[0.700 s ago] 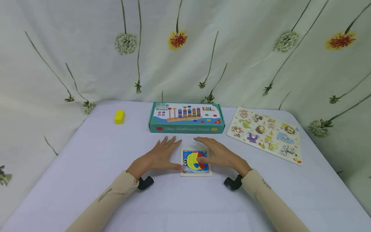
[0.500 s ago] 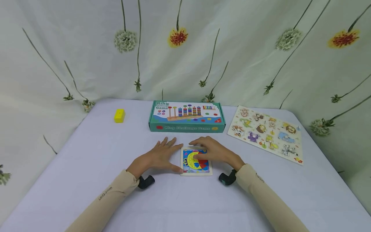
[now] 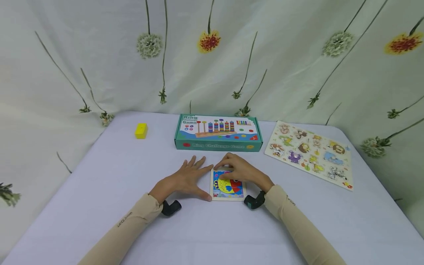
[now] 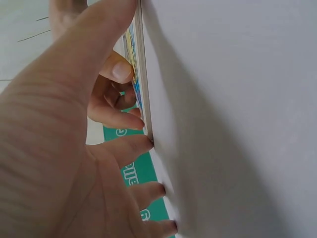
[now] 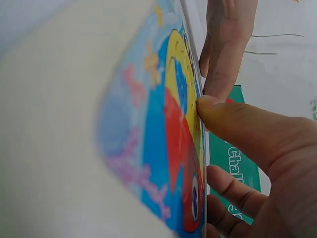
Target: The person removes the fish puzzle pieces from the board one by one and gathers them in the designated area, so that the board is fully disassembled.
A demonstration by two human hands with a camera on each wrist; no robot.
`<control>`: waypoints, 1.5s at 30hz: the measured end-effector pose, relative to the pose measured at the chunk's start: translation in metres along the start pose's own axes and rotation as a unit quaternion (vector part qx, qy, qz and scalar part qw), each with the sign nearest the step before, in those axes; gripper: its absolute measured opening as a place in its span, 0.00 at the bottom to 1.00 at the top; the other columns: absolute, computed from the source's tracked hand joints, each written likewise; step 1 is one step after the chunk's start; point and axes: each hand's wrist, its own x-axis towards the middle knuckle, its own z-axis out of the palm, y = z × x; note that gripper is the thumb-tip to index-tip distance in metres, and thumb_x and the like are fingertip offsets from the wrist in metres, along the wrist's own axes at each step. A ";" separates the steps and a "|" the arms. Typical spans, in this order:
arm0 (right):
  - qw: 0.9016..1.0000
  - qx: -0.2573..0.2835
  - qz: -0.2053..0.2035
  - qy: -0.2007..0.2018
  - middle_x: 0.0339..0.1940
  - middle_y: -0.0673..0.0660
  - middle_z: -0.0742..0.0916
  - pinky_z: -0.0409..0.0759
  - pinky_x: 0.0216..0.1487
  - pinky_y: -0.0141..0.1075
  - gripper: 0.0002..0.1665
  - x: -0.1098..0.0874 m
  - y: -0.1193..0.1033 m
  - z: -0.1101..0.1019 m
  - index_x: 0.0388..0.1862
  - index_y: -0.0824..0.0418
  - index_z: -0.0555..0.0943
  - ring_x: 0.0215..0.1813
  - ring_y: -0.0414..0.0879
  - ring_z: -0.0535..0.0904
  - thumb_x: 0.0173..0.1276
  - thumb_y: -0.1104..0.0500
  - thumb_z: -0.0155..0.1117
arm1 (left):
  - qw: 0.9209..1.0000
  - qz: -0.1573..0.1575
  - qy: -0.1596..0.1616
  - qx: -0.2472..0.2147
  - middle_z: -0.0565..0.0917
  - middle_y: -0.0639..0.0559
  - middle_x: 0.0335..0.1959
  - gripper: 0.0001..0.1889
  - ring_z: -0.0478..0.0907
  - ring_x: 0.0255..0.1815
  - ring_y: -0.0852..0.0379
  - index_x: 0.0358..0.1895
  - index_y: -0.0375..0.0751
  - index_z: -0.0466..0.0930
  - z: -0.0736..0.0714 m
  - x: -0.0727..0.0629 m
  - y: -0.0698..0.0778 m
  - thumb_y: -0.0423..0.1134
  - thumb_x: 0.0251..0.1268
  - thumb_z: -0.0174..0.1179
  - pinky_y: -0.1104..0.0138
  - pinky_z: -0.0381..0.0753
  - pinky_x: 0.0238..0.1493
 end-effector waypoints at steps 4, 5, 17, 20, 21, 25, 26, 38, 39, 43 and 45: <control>1.000 -0.005 0.001 -0.001 0.46 0.53 0.77 0.75 0.54 0.38 0.19 -0.001 0.001 0.000 0.54 0.54 0.84 0.52 0.46 0.71 0.63 0.55 0.69 | 1.000 -0.001 0.001 -0.001 0.42 0.43 0.78 0.57 0.30 0.77 0.35 0.76 0.53 0.54 0.001 0.002 0.001 0.69 0.39 0.68 0.40 0.32 0.72; 1.000 -0.005 0.001 -0.001 0.45 0.53 0.77 0.74 0.54 0.38 0.19 -0.001 0.001 0.000 0.54 0.54 0.84 0.52 0.46 0.70 0.63 0.55 0.69 | 1.000 0.000 0.003 -0.002 0.43 0.42 0.78 0.57 0.30 0.77 0.35 0.75 0.52 0.55 0.001 0.002 0.001 0.69 0.39 0.69 0.39 0.32 0.72; 0.999 -0.035 -0.003 -0.004 0.47 0.53 0.77 0.71 0.54 0.41 0.17 0.001 -0.001 0.005 0.51 0.52 0.83 0.54 0.48 0.69 0.63 0.57 0.64 | 1.000 0.000 0.008 -0.002 0.43 0.42 0.78 0.57 0.30 0.77 0.35 0.75 0.52 0.55 0.002 0.001 0.000 0.69 0.40 0.68 0.40 0.32 0.72; 0.999 -0.043 0.000 -0.006 0.47 0.53 0.77 0.71 0.54 0.42 0.18 0.000 -0.003 0.006 0.52 0.51 0.83 0.54 0.48 0.69 0.62 0.57 0.63 | 1.000 -0.001 0.007 -0.004 0.43 0.42 0.78 0.57 0.30 0.77 0.35 0.75 0.51 0.55 0.003 0.001 -0.001 0.69 0.40 0.69 0.40 0.31 0.72; 0.999 -0.044 0.000 -0.007 0.47 0.53 0.77 0.71 0.54 0.42 0.18 0.000 -0.003 0.006 0.52 0.51 0.83 0.54 0.48 0.69 0.62 0.56 0.63 | 1.000 0.001 0.008 -0.005 0.43 0.41 0.78 0.57 0.30 0.76 0.34 0.75 0.51 0.55 0.003 0.001 -0.001 0.69 0.40 0.69 0.40 0.31 0.72; 0.999 -0.050 -0.004 -0.006 0.48 0.52 0.77 0.69 0.54 0.41 0.19 -0.001 -0.003 0.006 0.54 0.51 0.82 0.54 0.48 0.68 0.63 0.56 0.63 | 1.000 -0.001 0.006 -0.003 0.42 0.42 0.78 0.57 0.30 0.77 0.35 0.75 0.52 0.55 0.003 0.001 -0.001 0.69 0.40 0.68 0.41 0.31 0.72; 0.999 -0.050 -0.006 -0.005 0.48 0.52 0.77 0.69 0.54 0.41 0.19 -0.001 -0.003 0.006 0.55 0.51 0.82 0.54 0.48 0.68 0.63 0.56 0.63 | 1.000 0.001 0.006 -0.002 0.42 0.42 0.78 0.56 0.30 0.77 0.35 0.75 0.51 0.55 0.003 0.001 -0.001 0.69 0.40 0.68 0.40 0.31 0.72; 0.998 -0.057 0.008 -0.007 0.45 0.52 0.77 0.71 0.52 0.42 0.20 0.002 -0.002 0.006 0.52 0.49 0.81 0.52 0.47 0.68 0.60 0.60 0.57 | 1.000 0.001 0.007 0.002 0.43 0.42 0.78 0.56 0.31 0.77 0.35 0.76 0.53 0.54 0.001 0.003 0.000 0.69 0.41 0.68 0.41 0.32 0.73; 0.998 -0.056 0.010 -0.007 0.45 0.52 0.77 0.71 0.52 0.42 0.21 0.002 -0.002 0.006 0.52 0.50 0.81 0.53 0.47 0.68 0.60 0.61 0.57 | 1.000 0.000 0.006 0.003 0.43 0.43 0.78 0.56 0.30 0.77 0.35 0.76 0.54 0.54 0.002 0.003 0.000 0.69 0.40 0.68 0.41 0.32 0.73; 0.999 -0.054 0.007 -0.004 0.45 0.52 0.77 0.70 0.52 0.41 0.21 0.002 -0.001 0.007 0.52 0.51 0.81 0.53 0.48 0.68 0.60 0.62 0.56 | 1.000 -0.001 0.004 0.001 0.43 0.43 0.78 0.56 0.30 0.77 0.35 0.76 0.53 0.54 0.002 0.003 0.000 0.69 0.40 0.68 0.41 0.31 0.73; 0.999 -0.048 0.003 0.000 0.45 0.52 0.77 0.70 0.51 0.41 0.21 0.001 0.001 0.008 0.53 0.51 0.81 0.52 0.48 0.68 0.61 0.62 0.56 | 1.000 -0.003 0.003 -0.001 0.42 0.43 0.78 0.57 0.29 0.77 0.35 0.76 0.54 0.54 0.001 0.003 0.000 0.69 0.40 0.69 0.41 0.31 0.73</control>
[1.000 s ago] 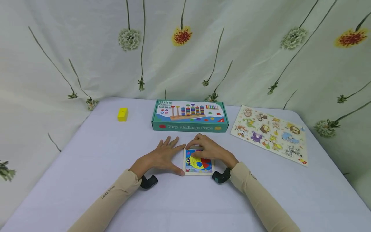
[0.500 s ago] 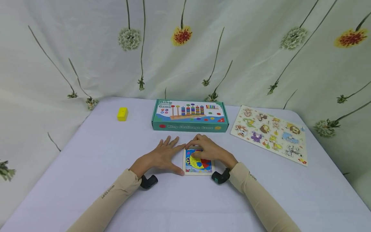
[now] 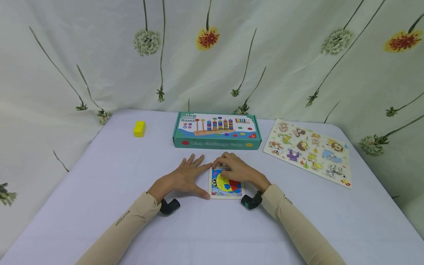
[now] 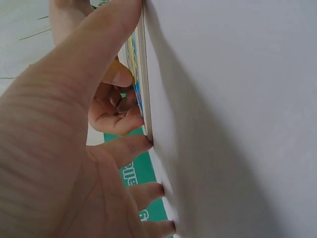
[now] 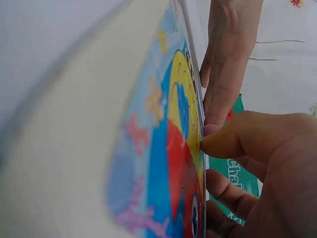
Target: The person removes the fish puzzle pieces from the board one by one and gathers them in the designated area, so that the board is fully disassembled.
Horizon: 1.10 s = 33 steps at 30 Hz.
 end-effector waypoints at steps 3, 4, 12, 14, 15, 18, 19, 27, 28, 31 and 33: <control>1.000 0.009 -0.005 0.009 0.46 0.52 0.77 0.69 0.52 0.40 0.20 -0.001 0.002 0.001 0.53 0.51 0.81 0.53 0.48 0.68 0.62 0.62 0.56 | 1.000 0.000 -0.001 0.000 0.42 0.43 0.79 0.57 0.29 0.77 0.36 0.76 0.54 0.54 -0.001 -0.001 0.001 0.69 0.40 0.69 0.42 0.30 0.73; 1.000 0.012 -0.007 0.012 0.46 0.52 0.78 0.69 0.52 0.41 0.20 -0.001 0.002 0.001 0.53 0.52 0.81 0.53 0.48 0.68 0.63 0.63 0.57 | 1.000 0.000 -0.002 0.000 0.42 0.43 0.79 0.57 0.29 0.77 0.36 0.76 0.54 0.54 -0.002 -0.001 0.001 0.69 0.40 0.68 0.42 0.30 0.73; 1.000 0.022 0.004 0.013 0.48 0.54 0.78 0.69 0.56 0.46 0.18 -0.002 -0.003 0.001 0.52 0.53 0.82 0.55 0.49 0.68 0.61 0.60 0.60 | 1.000 -0.002 -0.004 -0.002 0.41 0.44 0.79 0.57 0.28 0.77 0.37 0.76 0.54 0.53 -0.003 0.000 0.002 0.70 0.40 0.68 0.42 0.30 0.73; 1.000 0.022 0.010 0.010 0.48 0.54 0.78 0.69 0.57 0.47 0.18 -0.002 -0.004 0.000 0.51 0.54 0.82 0.55 0.49 0.68 0.61 0.60 0.61 | 1.000 -0.003 -0.004 -0.001 0.41 0.44 0.79 0.57 0.28 0.77 0.37 0.76 0.55 0.53 -0.002 0.001 0.001 0.70 0.40 0.68 0.42 0.30 0.73; 1.000 0.023 0.012 0.009 0.48 0.54 0.78 0.69 0.58 0.48 0.18 -0.002 -0.005 0.000 0.51 0.54 0.82 0.55 0.50 0.68 0.61 0.60 0.61 | 1.000 -0.002 -0.004 -0.001 0.41 0.44 0.79 0.57 0.28 0.77 0.36 0.76 0.54 0.53 -0.002 0.001 0.001 0.70 0.40 0.68 0.42 0.30 0.73; 0.999 0.027 0.017 0.005 0.48 0.54 0.78 0.68 0.58 0.48 0.16 -0.002 -0.005 0.000 0.49 0.54 0.82 0.55 0.50 0.67 0.61 0.61 0.61 | 1.000 -0.003 -0.005 0.001 0.42 0.44 0.79 0.57 0.29 0.77 0.36 0.76 0.54 0.54 -0.001 0.001 0.001 0.70 0.40 0.68 0.41 0.30 0.73; 0.999 0.029 0.016 0.004 0.48 0.54 0.78 0.68 0.58 0.48 0.15 -0.002 -0.005 0.001 0.48 0.54 0.82 0.55 0.50 0.67 0.62 0.61 0.61 | 1.000 -0.003 -0.005 0.002 0.42 0.44 0.79 0.57 0.29 0.77 0.36 0.76 0.54 0.54 -0.001 0.001 0.001 0.70 0.40 0.68 0.42 0.30 0.73; 0.999 0.039 0.003 0.000 0.51 0.54 0.78 0.70 0.58 0.45 0.23 -0.003 0.000 0.002 0.55 0.55 0.80 0.56 0.49 0.67 0.59 0.64 0.58 | 1.000 -0.002 -0.001 -0.007 0.42 0.44 0.79 0.56 0.29 0.77 0.36 0.76 0.54 0.54 0.001 -0.001 0.001 0.69 0.40 0.68 0.42 0.30 0.73; 0.999 0.038 0.004 -0.001 0.51 0.54 0.78 0.70 0.58 0.45 0.23 -0.003 0.001 0.002 0.55 0.54 0.80 0.56 0.49 0.67 0.59 0.64 0.57 | 1.000 0.000 -0.001 -0.009 0.42 0.44 0.79 0.56 0.29 0.77 0.36 0.76 0.54 0.54 0.001 -0.001 0.000 0.69 0.40 0.68 0.42 0.30 0.73; 0.999 0.034 0.001 -0.002 0.50 0.54 0.78 0.69 0.57 0.44 0.23 -0.002 0.000 0.002 0.54 0.54 0.80 0.55 0.49 0.67 0.58 0.64 0.57 | 1.000 0.003 0.001 -0.008 0.42 0.43 0.79 0.56 0.29 0.77 0.36 0.76 0.53 0.54 0.001 -0.001 0.000 0.69 0.40 0.68 0.41 0.30 0.73; 0.999 0.033 0.000 -0.001 0.50 0.54 0.78 0.69 0.56 0.45 0.23 -0.002 -0.001 0.002 0.54 0.54 0.80 0.55 0.49 0.67 0.58 0.64 0.57 | 1.000 0.004 0.001 -0.006 0.42 0.43 0.79 0.57 0.29 0.77 0.36 0.76 0.53 0.54 0.001 -0.001 -0.001 0.70 0.40 0.68 0.41 0.31 0.72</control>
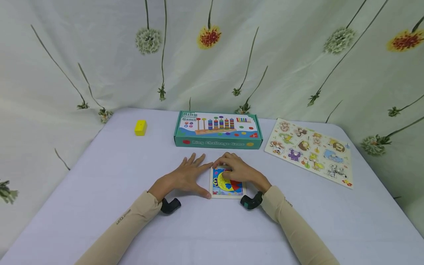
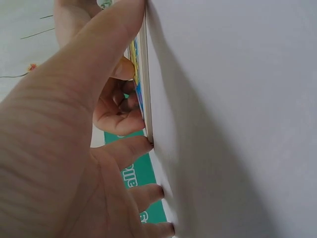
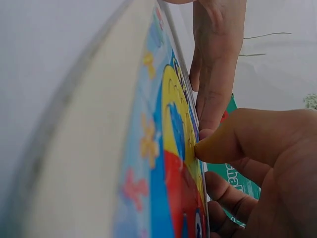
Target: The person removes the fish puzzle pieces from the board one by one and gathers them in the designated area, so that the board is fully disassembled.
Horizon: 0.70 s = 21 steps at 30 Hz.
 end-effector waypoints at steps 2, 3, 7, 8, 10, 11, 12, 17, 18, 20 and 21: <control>1.000 -0.003 0.002 0.001 0.49 0.54 0.78 0.69 0.56 0.44 0.23 0.000 -0.001 0.000 0.53 0.54 0.81 0.55 0.49 0.67 0.57 0.64 0.57 | 1.000 -0.001 -0.001 0.002 0.41 0.43 0.79 0.57 0.29 0.77 0.36 0.76 0.54 0.54 0.000 0.000 0.000 0.70 0.40 0.68 0.41 0.31 0.73; 1.000 -0.004 0.003 0.000 0.49 0.54 0.77 0.69 0.56 0.44 0.23 0.001 -0.001 0.000 0.53 0.54 0.81 0.55 0.49 0.67 0.57 0.64 0.57 | 1.000 -0.002 -0.002 0.003 0.41 0.44 0.79 0.57 0.28 0.77 0.36 0.76 0.54 0.54 0.000 0.001 -0.001 0.70 0.40 0.68 0.41 0.30 0.73; 1.000 -0.011 0.009 -0.004 0.48 0.53 0.77 0.69 0.55 0.44 0.23 0.002 -0.003 -0.001 0.52 0.54 0.80 0.54 0.49 0.67 0.56 0.63 0.58 | 1.000 -0.005 -0.004 0.002 0.41 0.44 0.79 0.57 0.28 0.77 0.37 0.76 0.55 0.54 0.000 0.001 0.000 0.70 0.39 0.68 0.42 0.30 0.73; 1.000 -0.011 0.010 -0.005 0.47 0.53 0.77 0.69 0.55 0.44 0.22 0.002 -0.003 -0.001 0.52 0.54 0.80 0.54 0.49 0.67 0.56 0.63 0.58 | 1.000 -0.004 -0.003 0.002 0.41 0.44 0.79 0.57 0.29 0.77 0.36 0.76 0.54 0.54 0.000 0.001 0.000 0.70 0.40 0.68 0.41 0.30 0.73; 1.000 -0.011 0.012 -0.006 0.47 0.53 0.77 0.69 0.55 0.44 0.22 0.002 -0.003 -0.001 0.51 0.54 0.80 0.54 0.49 0.67 0.55 0.63 0.58 | 1.000 -0.002 -0.001 0.003 0.42 0.43 0.79 0.57 0.29 0.77 0.35 0.76 0.54 0.54 0.000 0.001 0.000 0.70 0.40 0.68 0.41 0.31 0.72; 1.000 -0.011 0.013 -0.007 0.47 0.53 0.77 0.69 0.55 0.44 0.22 0.002 -0.003 -0.001 0.51 0.54 0.80 0.54 0.49 0.66 0.55 0.62 0.58 | 1.000 -0.002 -0.001 0.004 0.42 0.43 0.78 0.57 0.29 0.77 0.35 0.76 0.54 0.54 -0.001 0.001 0.001 0.70 0.40 0.68 0.41 0.31 0.72; 1.000 -0.010 0.012 -0.008 0.47 0.53 0.77 0.69 0.55 0.44 0.22 0.002 -0.003 -0.001 0.51 0.54 0.80 0.53 0.49 0.66 0.55 0.63 0.57 | 1.000 -0.002 -0.001 0.004 0.42 0.42 0.78 0.57 0.29 0.77 0.35 0.76 0.54 0.54 -0.001 0.001 0.000 0.70 0.40 0.68 0.41 0.31 0.72; 1.000 -0.007 0.005 -0.010 0.48 0.54 0.77 0.69 0.56 0.44 0.23 0.001 -0.001 -0.001 0.52 0.55 0.80 0.54 0.49 0.67 0.54 0.64 0.56 | 1.000 -0.006 -0.002 0.004 0.41 0.43 0.79 0.56 0.29 0.77 0.36 0.75 0.55 0.55 -0.001 0.000 0.001 0.70 0.40 0.67 0.41 0.31 0.72; 1.000 -0.006 0.004 -0.010 0.48 0.54 0.77 0.69 0.56 0.44 0.23 0.001 0.000 -0.001 0.52 0.55 0.80 0.55 0.49 0.67 0.55 0.64 0.56 | 1.000 -0.005 0.000 0.004 0.42 0.43 0.79 0.56 0.29 0.77 0.35 0.75 0.55 0.55 -0.001 0.000 0.001 0.70 0.40 0.68 0.40 0.31 0.72; 1.000 -0.004 0.000 -0.011 0.49 0.54 0.77 0.69 0.56 0.44 0.24 0.001 0.001 -0.001 0.52 0.56 0.80 0.55 0.49 0.67 0.54 0.65 0.56 | 1.000 -0.002 0.002 0.005 0.42 0.42 0.78 0.55 0.30 0.77 0.35 0.75 0.54 0.56 -0.001 0.000 0.001 0.69 0.40 0.68 0.40 0.31 0.72; 1.000 -0.003 -0.001 -0.010 0.49 0.55 0.77 0.69 0.56 0.44 0.24 0.001 0.001 -0.001 0.52 0.56 0.80 0.55 0.50 0.67 0.54 0.65 0.56 | 1.000 -0.002 0.002 0.006 0.42 0.42 0.78 0.55 0.30 0.77 0.35 0.75 0.54 0.55 0.000 0.000 0.002 0.70 0.40 0.68 0.40 0.31 0.72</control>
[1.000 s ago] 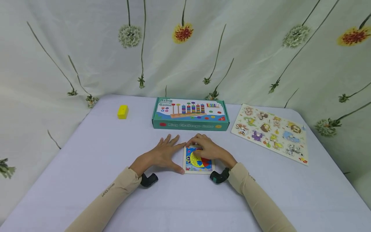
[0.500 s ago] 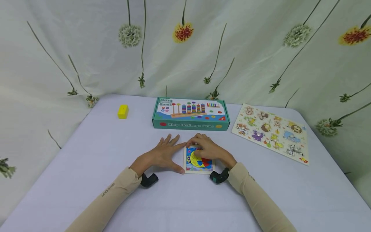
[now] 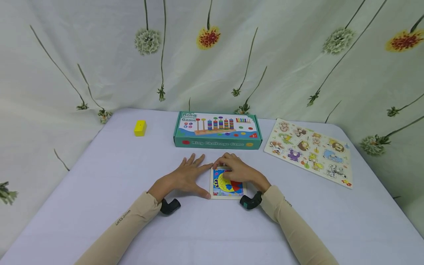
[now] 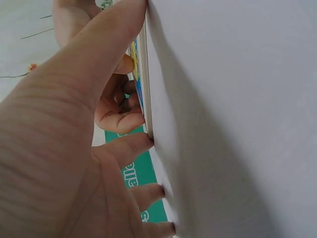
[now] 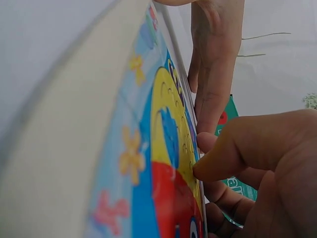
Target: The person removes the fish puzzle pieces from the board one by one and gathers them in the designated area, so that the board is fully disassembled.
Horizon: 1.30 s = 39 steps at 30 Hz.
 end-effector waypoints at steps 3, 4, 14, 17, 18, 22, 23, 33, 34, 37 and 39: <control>1.000 0.004 -0.002 -0.001 0.49 0.55 0.77 0.69 0.56 0.44 0.24 0.000 0.000 0.000 0.52 0.57 0.80 0.55 0.50 0.67 0.54 0.65 0.56 | 1.000 0.001 0.001 -0.002 0.42 0.42 0.78 0.55 0.30 0.77 0.35 0.75 0.54 0.56 0.000 0.000 0.000 0.69 0.40 0.68 0.41 0.31 0.72; 1.000 0.005 -0.003 -0.001 0.50 0.55 0.77 0.69 0.57 0.45 0.24 0.000 0.000 0.000 0.52 0.57 0.80 0.55 0.50 0.67 0.54 0.66 0.56 | 1.000 0.001 0.001 -0.003 0.43 0.42 0.78 0.55 0.30 0.77 0.35 0.75 0.54 0.56 0.000 0.000 0.000 0.69 0.40 0.68 0.40 0.31 0.72; 1.000 0.006 -0.001 0.001 0.52 0.55 0.77 0.68 0.61 0.48 0.24 0.002 -0.004 -0.001 0.51 0.58 0.78 0.57 0.51 0.66 0.53 0.67 0.57 | 1.000 -0.002 0.004 -0.003 0.42 0.43 0.79 0.56 0.29 0.77 0.35 0.75 0.55 0.55 0.000 0.000 -0.002 0.69 0.40 0.68 0.41 0.30 0.72; 1.000 0.009 -0.002 0.001 0.53 0.56 0.77 0.68 0.61 0.47 0.24 0.002 -0.004 -0.001 0.52 0.59 0.78 0.57 0.51 0.66 0.53 0.67 0.56 | 1.000 -0.003 0.003 -0.006 0.42 0.43 0.78 0.56 0.29 0.77 0.35 0.75 0.55 0.55 0.000 0.000 -0.001 0.69 0.40 0.68 0.41 0.30 0.72; 1.000 0.012 -0.002 0.001 0.53 0.56 0.77 0.68 0.61 0.47 0.24 0.002 -0.005 -0.001 0.52 0.59 0.77 0.57 0.51 0.66 0.53 0.67 0.56 | 1.000 -0.002 0.003 -0.007 0.42 0.43 0.78 0.56 0.29 0.77 0.35 0.75 0.55 0.54 -0.001 0.000 -0.001 0.69 0.40 0.69 0.41 0.30 0.72; 1.000 0.020 -0.006 -0.001 0.53 0.56 0.78 0.68 0.61 0.47 0.24 0.001 -0.004 -0.001 0.53 0.60 0.77 0.57 0.51 0.67 0.54 0.67 0.56 | 1.000 -0.002 0.004 -0.007 0.42 0.43 0.79 0.56 0.29 0.77 0.36 0.76 0.56 0.54 -0.001 -0.001 0.000 0.69 0.40 0.68 0.41 0.30 0.72; 1.000 0.022 -0.008 -0.001 0.53 0.56 0.78 0.68 0.61 0.47 0.24 0.001 -0.003 -0.001 0.53 0.60 0.77 0.57 0.51 0.67 0.54 0.67 0.57 | 1.000 -0.001 0.005 -0.007 0.42 0.43 0.79 0.56 0.29 0.77 0.36 0.76 0.56 0.54 -0.001 -0.001 0.000 0.69 0.40 0.68 0.41 0.30 0.72; 0.993 0.114 -0.006 0.003 0.54 0.58 0.77 0.69 0.66 0.48 0.22 0.000 0.000 -0.002 0.53 0.63 0.76 0.59 0.52 0.69 0.58 0.69 0.54 | 1.000 0.004 0.007 -0.010 0.43 0.42 0.78 0.55 0.30 0.77 0.35 0.75 0.54 0.55 0.000 -0.001 0.001 0.68 0.40 0.69 0.40 0.30 0.72; 0.992 0.128 -0.005 0.003 0.54 0.59 0.77 0.69 0.66 0.48 0.21 -0.001 0.000 -0.002 0.53 0.64 0.76 0.58 0.53 0.70 0.59 0.69 0.54 | 1.000 0.003 0.005 -0.010 0.43 0.43 0.78 0.55 0.29 0.77 0.35 0.75 0.55 0.55 0.000 -0.001 0.001 0.68 0.40 0.69 0.41 0.30 0.72; 0.988 0.152 -0.009 0.005 0.53 0.60 0.78 0.71 0.65 0.47 0.19 0.000 0.002 -0.002 0.53 0.65 0.76 0.56 0.53 0.72 0.61 0.69 0.54 | 1.000 0.003 0.005 -0.011 0.43 0.43 0.78 0.55 0.30 0.77 0.35 0.75 0.55 0.56 0.000 -0.001 0.001 0.68 0.40 0.68 0.41 0.30 0.72; 0.987 0.159 -0.012 0.003 0.52 0.60 0.79 0.72 0.64 0.45 0.18 0.001 0.002 -0.002 0.52 0.66 0.76 0.55 0.52 0.73 0.62 0.70 0.54 | 1.000 0.002 0.004 -0.011 0.43 0.43 0.78 0.55 0.30 0.77 0.35 0.75 0.55 0.56 0.000 -0.001 0.001 0.68 0.40 0.68 0.41 0.30 0.72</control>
